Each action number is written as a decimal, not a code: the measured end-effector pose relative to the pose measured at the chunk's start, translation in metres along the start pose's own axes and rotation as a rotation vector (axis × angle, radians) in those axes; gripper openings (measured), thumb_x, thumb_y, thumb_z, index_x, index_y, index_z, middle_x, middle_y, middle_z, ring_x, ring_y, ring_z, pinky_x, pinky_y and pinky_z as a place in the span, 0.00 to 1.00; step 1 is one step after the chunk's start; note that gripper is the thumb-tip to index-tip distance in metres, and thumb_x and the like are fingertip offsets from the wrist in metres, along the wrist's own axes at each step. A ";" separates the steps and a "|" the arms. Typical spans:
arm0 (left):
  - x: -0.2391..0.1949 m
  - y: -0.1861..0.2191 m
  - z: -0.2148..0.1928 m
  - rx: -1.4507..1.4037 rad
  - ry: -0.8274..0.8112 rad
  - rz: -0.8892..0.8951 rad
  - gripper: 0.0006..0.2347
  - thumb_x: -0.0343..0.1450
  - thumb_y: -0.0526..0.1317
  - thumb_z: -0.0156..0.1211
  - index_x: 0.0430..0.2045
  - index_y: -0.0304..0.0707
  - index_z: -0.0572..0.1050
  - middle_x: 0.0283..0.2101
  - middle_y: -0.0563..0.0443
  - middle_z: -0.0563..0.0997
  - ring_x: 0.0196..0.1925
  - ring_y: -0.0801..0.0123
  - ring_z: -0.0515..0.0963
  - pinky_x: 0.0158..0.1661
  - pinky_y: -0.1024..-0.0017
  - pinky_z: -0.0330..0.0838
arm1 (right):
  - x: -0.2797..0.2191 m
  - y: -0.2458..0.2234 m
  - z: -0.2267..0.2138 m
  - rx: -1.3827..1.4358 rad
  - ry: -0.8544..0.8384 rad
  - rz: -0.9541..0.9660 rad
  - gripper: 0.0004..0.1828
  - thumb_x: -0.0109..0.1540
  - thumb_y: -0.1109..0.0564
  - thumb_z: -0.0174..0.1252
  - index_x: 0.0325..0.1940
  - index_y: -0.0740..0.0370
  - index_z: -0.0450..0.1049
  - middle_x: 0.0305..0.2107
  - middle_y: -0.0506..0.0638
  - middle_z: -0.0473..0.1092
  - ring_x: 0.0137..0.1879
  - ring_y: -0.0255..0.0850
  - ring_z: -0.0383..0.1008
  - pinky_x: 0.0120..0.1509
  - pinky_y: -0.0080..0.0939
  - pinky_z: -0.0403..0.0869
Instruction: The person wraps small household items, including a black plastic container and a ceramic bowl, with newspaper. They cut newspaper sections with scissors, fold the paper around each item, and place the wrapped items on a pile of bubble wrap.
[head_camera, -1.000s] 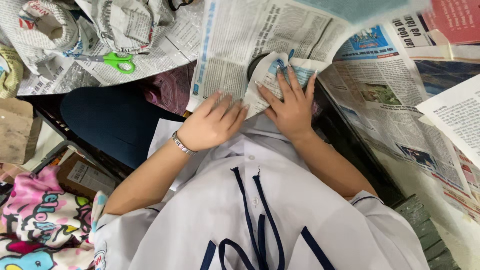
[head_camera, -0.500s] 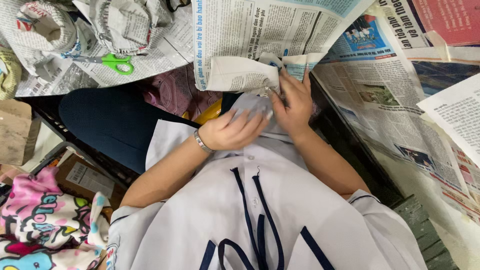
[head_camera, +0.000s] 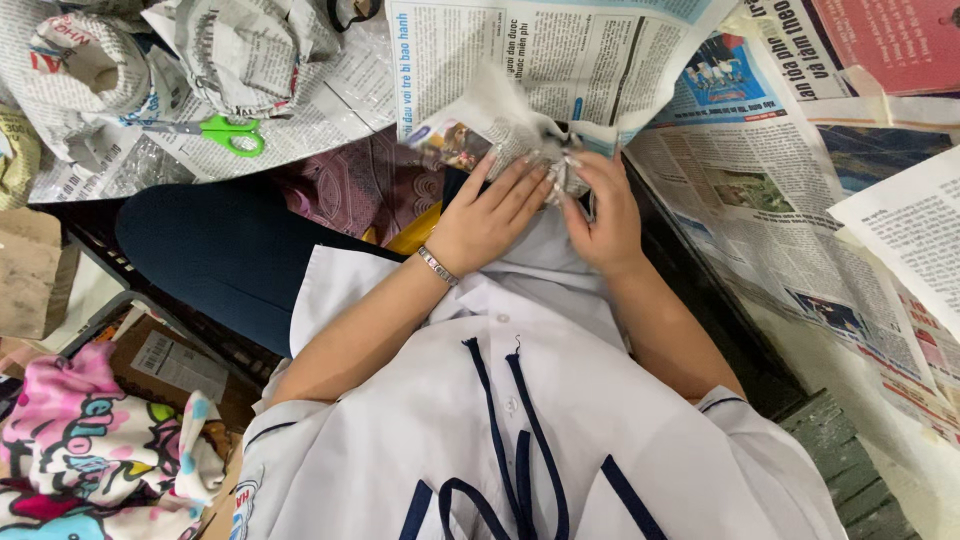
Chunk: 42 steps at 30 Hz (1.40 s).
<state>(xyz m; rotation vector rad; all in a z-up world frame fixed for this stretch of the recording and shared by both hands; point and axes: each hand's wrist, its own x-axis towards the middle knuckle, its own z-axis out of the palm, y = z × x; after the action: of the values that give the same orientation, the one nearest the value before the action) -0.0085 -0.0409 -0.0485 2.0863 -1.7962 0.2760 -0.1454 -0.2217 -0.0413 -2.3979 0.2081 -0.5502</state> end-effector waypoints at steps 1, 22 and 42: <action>0.001 0.000 0.000 -0.022 0.015 -0.009 0.17 0.76 0.40 0.54 0.60 0.38 0.75 0.64 0.49 0.75 0.69 0.60 0.70 0.71 0.49 0.57 | -0.002 0.001 -0.001 -0.040 0.033 -0.058 0.20 0.67 0.63 0.64 0.60 0.63 0.65 0.59 0.60 0.68 0.73 0.57 0.67 0.85 0.67 0.52; -0.054 0.003 0.003 -0.591 0.122 -0.852 0.19 0.65 0.44 0.75 0.45 0.37 0.75 0.52 0.43 0.78 0.60 0.52 0.75 0.63 0.58 0.65 | 0.017 -0.017 0.010 -0.217 0.016 -0.020 0.19 0.57 0.67 0.63 0.53 0.60 0.83 0.50 0.53 0.79 0.63 0.51 0.75 0.75 0.59 0.68; 0.010 0.025 0.002 -1.934 0.694 -1.248 0.17 0.74 0.36 0.59 0.57 0.35 0.68 0.57 0.50 0.75 0.58 0.71 0.73 0.60 0.72 0.66 | 0.024 -0.069 0.029 -0.197 0.017 -0.060 0.19 0.57 0.66 0.62 0.53 0.65 0.81 0.51 0.56 0.77 0.61 0.53 0.76 0.61 0.50 0.74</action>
<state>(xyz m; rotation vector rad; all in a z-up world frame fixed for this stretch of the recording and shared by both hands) -0.0317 -0.0538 -0.0427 0.8653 0.2222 -0.7058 -0.1106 -0.1594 -0.0092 -2.5983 0.2072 -0.6020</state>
